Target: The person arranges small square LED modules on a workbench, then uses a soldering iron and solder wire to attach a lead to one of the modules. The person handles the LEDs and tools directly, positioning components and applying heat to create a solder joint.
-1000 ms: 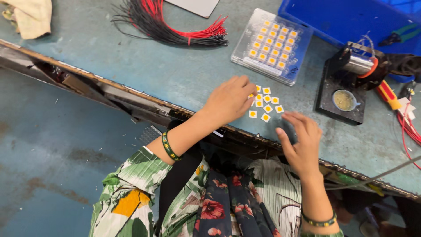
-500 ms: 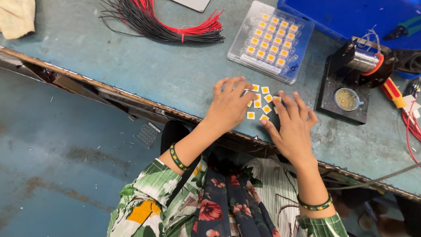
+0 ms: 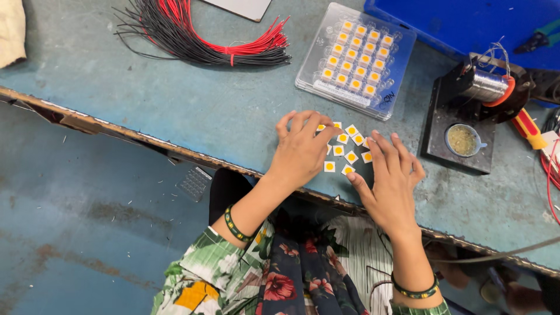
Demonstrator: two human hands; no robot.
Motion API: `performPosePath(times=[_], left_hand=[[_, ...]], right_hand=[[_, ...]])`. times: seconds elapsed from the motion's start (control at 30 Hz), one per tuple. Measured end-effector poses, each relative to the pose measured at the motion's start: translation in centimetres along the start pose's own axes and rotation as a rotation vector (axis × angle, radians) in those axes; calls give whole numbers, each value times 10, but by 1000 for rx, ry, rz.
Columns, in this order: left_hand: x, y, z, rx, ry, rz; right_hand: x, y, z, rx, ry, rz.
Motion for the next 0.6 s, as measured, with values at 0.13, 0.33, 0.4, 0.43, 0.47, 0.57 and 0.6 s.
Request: performPosePath(times=[0.13,0.33,0.4,0.43,0.47,0.57,0.6], left_hand=[[7,-1,-9,-63,-88,-106],[22,3,-6,-129,-207,-212],[25,3,-3,-123,-216,-214],[26,3,-3,-122,-230,-216],[27,2,-2,-123,-243,-215],[30,0,-4,-167,-267,-212],[32,0,-5,-187,-273,-210]], right_hand=[[-1,1,3,14,-39,23],[-7,1,7,-16,-80,50],[-8,-1,8,-18,-68,39],[-9,-1,8,-24,-67,33],[-9,-1,8,-33,-65,27],[-11,0,8,-61,-57,7],[-11,1,8,-71,-54,1]])
Point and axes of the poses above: each hand's wrist, its own y-axis towards the middle knuckle, its own z-axis out of the palm, x = y × z, the point moved 7 cm from there along y, towards the middle knuckle, and after that the axes turned 5 degrees about y, right-handed, at the moved point
